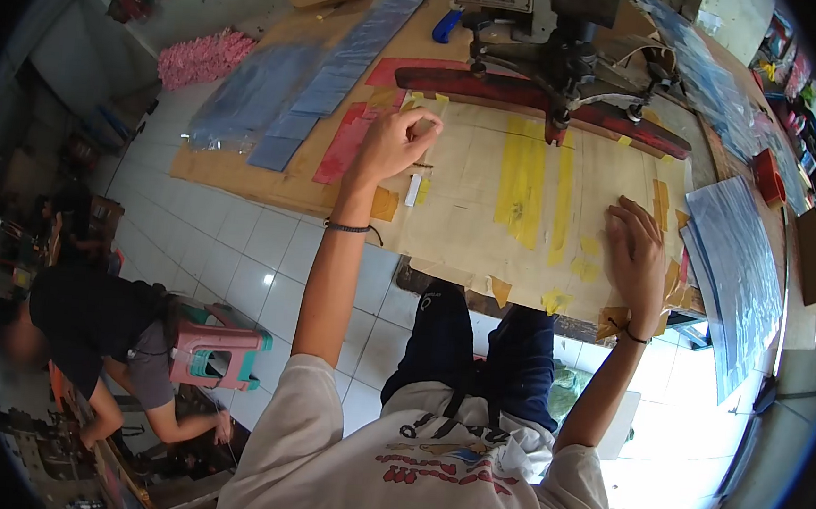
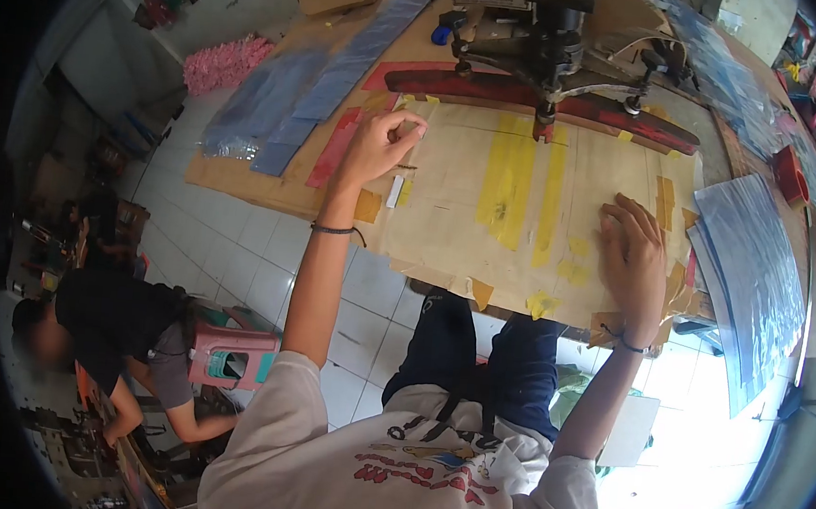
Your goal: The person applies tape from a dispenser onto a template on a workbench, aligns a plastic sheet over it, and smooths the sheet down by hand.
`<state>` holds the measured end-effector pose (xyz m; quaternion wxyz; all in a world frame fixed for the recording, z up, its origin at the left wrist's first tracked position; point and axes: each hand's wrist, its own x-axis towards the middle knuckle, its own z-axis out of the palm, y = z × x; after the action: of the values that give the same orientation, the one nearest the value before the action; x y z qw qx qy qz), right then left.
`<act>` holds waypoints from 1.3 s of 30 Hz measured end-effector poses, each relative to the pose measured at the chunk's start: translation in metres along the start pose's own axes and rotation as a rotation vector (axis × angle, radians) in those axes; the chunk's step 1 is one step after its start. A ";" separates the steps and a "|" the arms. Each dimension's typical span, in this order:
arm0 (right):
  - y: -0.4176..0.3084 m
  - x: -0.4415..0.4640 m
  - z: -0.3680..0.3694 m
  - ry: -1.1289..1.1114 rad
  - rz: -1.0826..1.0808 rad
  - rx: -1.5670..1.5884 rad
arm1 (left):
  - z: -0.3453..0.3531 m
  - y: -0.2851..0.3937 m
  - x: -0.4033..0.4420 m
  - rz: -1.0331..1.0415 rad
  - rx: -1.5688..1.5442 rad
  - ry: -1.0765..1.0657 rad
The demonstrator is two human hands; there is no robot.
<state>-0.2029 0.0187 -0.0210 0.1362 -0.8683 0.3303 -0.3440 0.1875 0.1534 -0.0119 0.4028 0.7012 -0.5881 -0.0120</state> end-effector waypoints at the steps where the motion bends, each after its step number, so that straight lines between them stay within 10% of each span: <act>1: 0.000 0.001 -0.001 -0.002 0.001 0.013 | 0.000 -0.001 -0.002 -0.027 0.020 -0.022; 39: -0.007 -0.002 -0.011 0.061 -0.005 0.106 | -0.001 0.048 -0.079 0.040 0.116 0.095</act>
<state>-0.2077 0.0253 -0.0107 0.1712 -0.8499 0.3133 -0.3875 0.1245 0.2201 -0.0196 0.3890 0.7112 -0.5821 0.0633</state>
